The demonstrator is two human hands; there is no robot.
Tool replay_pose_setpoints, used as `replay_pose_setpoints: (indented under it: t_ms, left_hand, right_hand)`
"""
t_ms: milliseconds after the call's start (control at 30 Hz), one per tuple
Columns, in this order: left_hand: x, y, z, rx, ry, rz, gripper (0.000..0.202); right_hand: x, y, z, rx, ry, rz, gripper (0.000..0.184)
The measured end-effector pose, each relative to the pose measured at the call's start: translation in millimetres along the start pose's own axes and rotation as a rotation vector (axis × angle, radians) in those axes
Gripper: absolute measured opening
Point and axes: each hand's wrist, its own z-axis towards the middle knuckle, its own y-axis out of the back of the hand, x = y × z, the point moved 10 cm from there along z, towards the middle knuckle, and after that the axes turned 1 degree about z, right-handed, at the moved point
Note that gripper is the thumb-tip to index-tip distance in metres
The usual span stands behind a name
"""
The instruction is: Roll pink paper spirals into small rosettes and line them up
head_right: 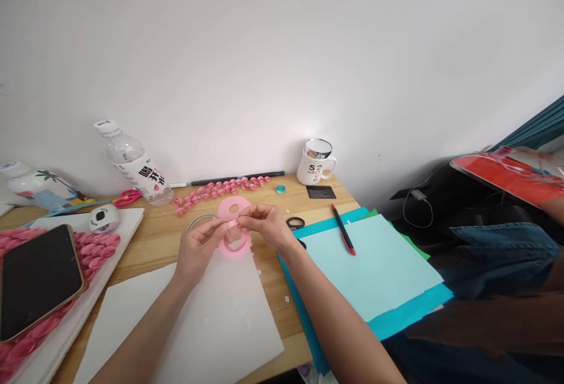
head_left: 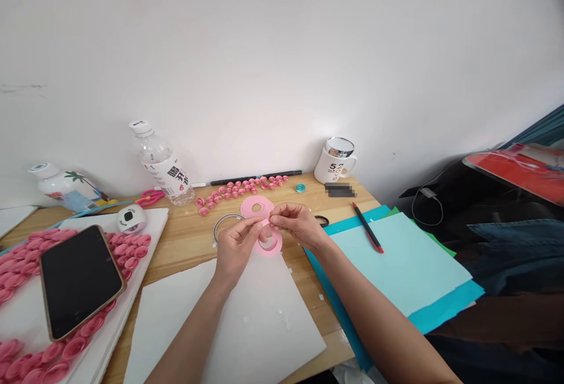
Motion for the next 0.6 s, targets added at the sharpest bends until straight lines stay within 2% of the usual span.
replay_pose_setpoints:
  t_ms: [167, 400, 600]
  left_hand:
    - [-1.0, 1.8, 0.4, -0.018, -0.005, -0.001, 0.024]
    - [6.4, 7.0, 1.6, -0.052, 0.02, -0.044, 0.026]
    - [-1.1, 4.0, 0.5, -0.038, -0.003, -0.013, 0.021]
  right_hand:
    - [-0.3, 1.5, -0.3, -0.042, -0.014, 0.026, 0.016]
    - [2.6, -5.1, -2.6, 0.003, -0.028, 0.034, 0.022]
    - [0.8, -0.4, -2.3, -0.017, -0.03, 0.001, 0.019]
